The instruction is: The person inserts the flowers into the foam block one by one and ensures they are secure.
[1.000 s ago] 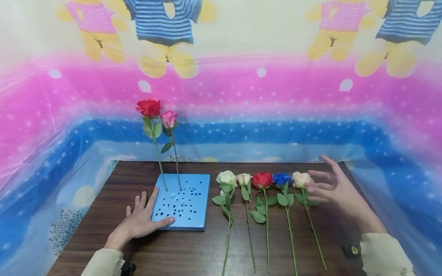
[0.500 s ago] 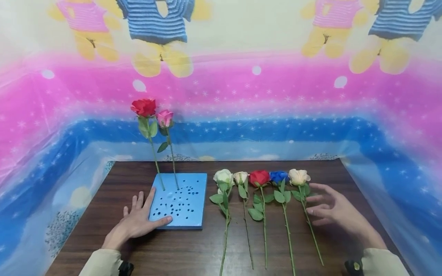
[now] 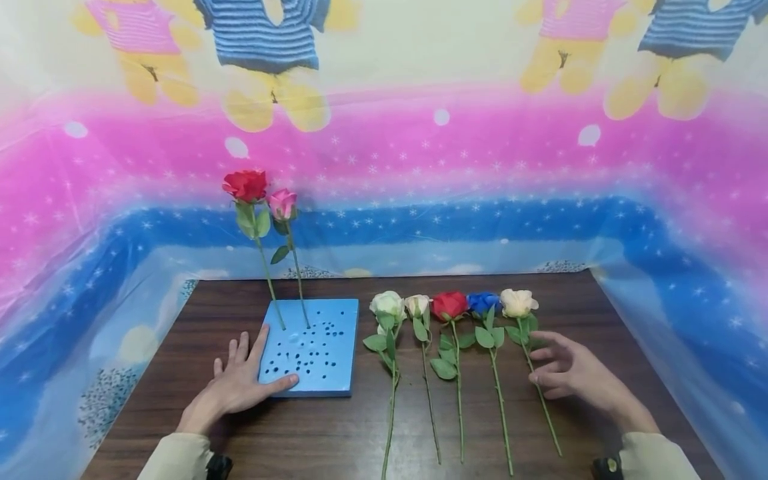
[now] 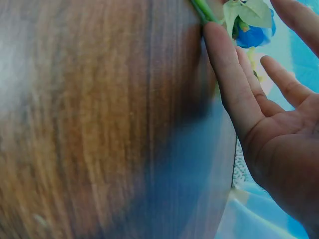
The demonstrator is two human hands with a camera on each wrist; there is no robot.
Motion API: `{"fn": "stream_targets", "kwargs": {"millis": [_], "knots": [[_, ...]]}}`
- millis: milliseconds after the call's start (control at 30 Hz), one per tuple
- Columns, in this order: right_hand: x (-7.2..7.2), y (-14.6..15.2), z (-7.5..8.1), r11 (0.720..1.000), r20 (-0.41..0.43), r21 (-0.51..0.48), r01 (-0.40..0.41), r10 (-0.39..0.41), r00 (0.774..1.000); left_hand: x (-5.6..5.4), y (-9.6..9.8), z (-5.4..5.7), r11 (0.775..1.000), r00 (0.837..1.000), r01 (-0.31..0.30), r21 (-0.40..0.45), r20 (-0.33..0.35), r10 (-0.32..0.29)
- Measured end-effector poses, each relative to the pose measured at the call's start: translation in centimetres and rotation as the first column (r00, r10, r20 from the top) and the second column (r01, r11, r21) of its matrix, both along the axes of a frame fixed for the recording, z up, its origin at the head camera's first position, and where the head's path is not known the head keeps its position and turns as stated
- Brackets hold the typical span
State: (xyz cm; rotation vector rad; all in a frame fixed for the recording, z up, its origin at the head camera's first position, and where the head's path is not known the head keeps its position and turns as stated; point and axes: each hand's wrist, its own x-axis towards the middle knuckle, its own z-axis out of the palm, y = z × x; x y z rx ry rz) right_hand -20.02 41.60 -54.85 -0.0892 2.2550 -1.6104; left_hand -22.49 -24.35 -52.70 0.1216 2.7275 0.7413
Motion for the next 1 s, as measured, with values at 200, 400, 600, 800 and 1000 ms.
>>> {"fn": "stream_targets", "kwargs": {"millis": [200,400,600,800,1000], "knots": [[-0.3,-0.4,-0.9,0.995,-0.018,0.102,-0.001,0.003,1.0,-0.1,0.0,0.1,1.0,1.0,0.001,-0.02,-0.002,-0.001],[-0.6,-0.7,-1.1,0.987,-0.02,0.161,0.012,-0.009,1.0,-0.1,0.1,0.1,1.0,1.0,0.003,-0.018,0.001,-0.003],[-0.9,-1.1,-0.9,0.981,-0.004,0.195,0.01,-0.01,1.0,-0.1,0.0,0.1,1.0,1.0,0.002,-0.024,0.004,-0.002],[-1.2,-1.4,-0.5,0.982,-0.001,0.189,0.01,-0.01,1.0,-0.2,0.0,0.1,1.0,1.0,-0.002,-0.023,0.006,0.002],[-0.8,-1.2,-0.8,0.99,0.014,0.144,0.008,-0.01,1.0,-0.2,0.0,-0.1,1.0,1.0,0.0,-0.022,0.004,0.0]]}}
